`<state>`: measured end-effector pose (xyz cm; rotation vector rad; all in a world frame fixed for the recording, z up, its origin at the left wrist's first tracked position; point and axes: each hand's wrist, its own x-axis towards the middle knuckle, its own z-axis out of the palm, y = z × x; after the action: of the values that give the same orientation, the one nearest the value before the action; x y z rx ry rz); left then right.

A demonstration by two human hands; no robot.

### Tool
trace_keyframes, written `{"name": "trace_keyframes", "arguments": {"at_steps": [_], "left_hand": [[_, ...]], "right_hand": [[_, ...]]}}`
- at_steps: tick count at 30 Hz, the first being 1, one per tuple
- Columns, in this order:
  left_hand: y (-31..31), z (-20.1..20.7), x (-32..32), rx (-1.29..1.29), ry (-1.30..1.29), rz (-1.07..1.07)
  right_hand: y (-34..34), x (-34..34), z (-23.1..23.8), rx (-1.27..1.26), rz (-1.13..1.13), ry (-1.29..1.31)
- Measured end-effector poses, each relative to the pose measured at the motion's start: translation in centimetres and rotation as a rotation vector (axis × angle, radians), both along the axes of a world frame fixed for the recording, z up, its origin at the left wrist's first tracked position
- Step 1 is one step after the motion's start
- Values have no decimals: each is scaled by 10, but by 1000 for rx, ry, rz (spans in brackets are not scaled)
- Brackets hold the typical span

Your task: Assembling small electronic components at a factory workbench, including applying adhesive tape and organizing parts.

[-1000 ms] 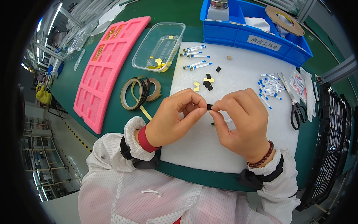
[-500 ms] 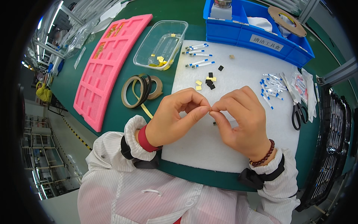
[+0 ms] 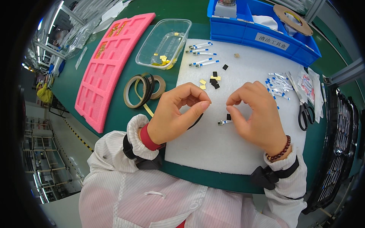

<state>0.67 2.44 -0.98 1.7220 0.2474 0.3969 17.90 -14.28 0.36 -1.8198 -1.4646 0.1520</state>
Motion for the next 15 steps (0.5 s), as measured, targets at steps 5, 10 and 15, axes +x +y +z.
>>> {"name": "trace_keyframes", "arguments": {"at_steps": [5,10,15], "left_hand": [[0,-2,2,-30,22,16],[0,-2,1,25,17,14],[0,0,1,42,28,5]], "right_hand": [[-6,3,4,-240,102,-73],[-5,3,2,-269,94,-100],[-4,2,2,-267,95,-42]]}}
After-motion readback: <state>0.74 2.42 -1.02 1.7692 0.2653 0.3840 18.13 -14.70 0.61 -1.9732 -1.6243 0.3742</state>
